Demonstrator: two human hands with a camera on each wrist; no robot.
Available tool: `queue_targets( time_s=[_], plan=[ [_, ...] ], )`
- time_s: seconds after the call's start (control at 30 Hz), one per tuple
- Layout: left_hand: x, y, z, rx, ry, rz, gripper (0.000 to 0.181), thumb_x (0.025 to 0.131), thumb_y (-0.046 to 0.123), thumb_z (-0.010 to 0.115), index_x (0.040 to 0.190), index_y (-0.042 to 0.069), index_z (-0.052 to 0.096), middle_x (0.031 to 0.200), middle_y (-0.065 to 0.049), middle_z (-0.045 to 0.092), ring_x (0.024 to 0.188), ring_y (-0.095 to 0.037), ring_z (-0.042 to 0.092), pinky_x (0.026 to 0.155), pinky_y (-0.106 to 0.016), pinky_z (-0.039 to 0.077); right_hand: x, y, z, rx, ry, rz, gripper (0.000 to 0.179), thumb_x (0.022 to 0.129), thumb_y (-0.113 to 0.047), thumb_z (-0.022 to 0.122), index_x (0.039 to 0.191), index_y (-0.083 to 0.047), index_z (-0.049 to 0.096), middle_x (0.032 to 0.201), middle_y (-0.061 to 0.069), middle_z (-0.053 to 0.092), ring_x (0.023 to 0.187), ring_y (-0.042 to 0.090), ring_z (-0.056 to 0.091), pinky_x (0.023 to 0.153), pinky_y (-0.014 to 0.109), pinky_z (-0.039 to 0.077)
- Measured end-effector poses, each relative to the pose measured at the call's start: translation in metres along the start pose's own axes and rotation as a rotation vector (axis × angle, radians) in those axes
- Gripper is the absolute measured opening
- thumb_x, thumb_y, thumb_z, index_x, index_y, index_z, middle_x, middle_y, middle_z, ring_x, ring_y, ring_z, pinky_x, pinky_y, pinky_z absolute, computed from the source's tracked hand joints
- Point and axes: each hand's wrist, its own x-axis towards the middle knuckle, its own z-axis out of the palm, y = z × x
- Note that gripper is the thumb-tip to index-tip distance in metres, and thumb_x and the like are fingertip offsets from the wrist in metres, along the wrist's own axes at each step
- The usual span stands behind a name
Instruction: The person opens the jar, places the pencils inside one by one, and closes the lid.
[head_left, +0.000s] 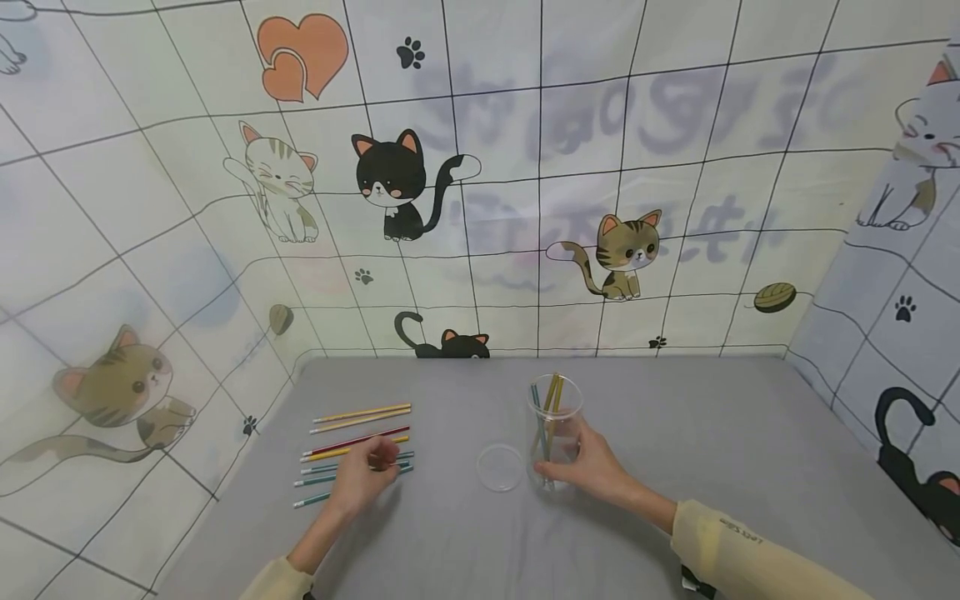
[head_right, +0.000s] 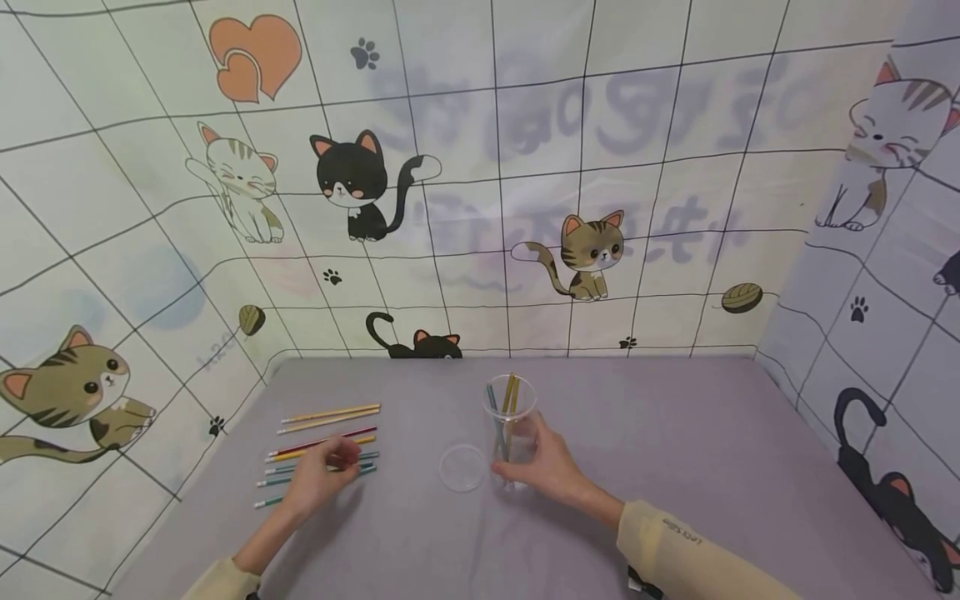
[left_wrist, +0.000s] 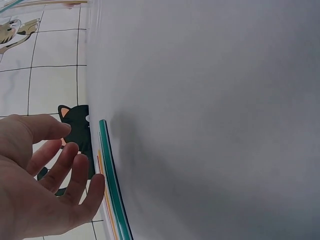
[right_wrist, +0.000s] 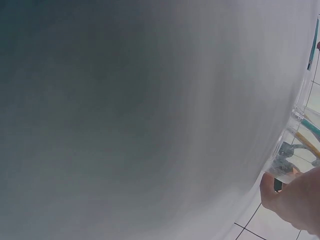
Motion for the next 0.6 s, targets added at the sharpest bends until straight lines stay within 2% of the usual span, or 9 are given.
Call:
queue_targets(
  time_s=[0.23,0.43,0.6],
  plan=[
    [0.0000,-0.0027,0.0016,0.035,0.000,0.003,0.022,0.078,-0.006,0.078,0.096,0.002,0.070,0.089,-0.002,0.065,0.085,-0.019,0.063,0.076,-0.035,0.054,-0.0006,-0.0001,-0.0003,0.006,-0.009,0.002,0.075,0.075,-0.027,0.088,0.136,-0.008,0.049,0.128,0.009,0.061,0.119,0.032,0.056,0.095,0.050,0.047],
    [0.0010,-0.0050,0.0017,0.044,0.002,0.020,0.022,0.076,-0.007,0.079,0.094,0.002,0.069,0.086,-0.002,0.065,0.081,-0.018,0.063,0.073,-0.035,0.054,-0.0003,0.0003,0.0000,0.004,-0.015,0.002,0.076,0.076,-0.028,0.088,0.138,-0.009,0.047,0.129,0.008,0.061,0.119,0.032,0.057,0.096,0.051,0.047],
    [0.0011,-0.0069,0.0019,0.068,-0.022,0.031,0.021,0.076,-0.006,0.079,0.092,0.002,0.069,0.085,-0.002,0.064,0.080,-0.019,0.064,0.073,-0.036,0.054,-0.0003,0.0010,0.0000,0.000,-0.019,0.002,0.077,0.076,-0.028,0.087,0.139,-0.010,0.046,0.129,0.008,0.061,0.119,0.032,0.057,0.096,0.052,0.047]
  ],
)
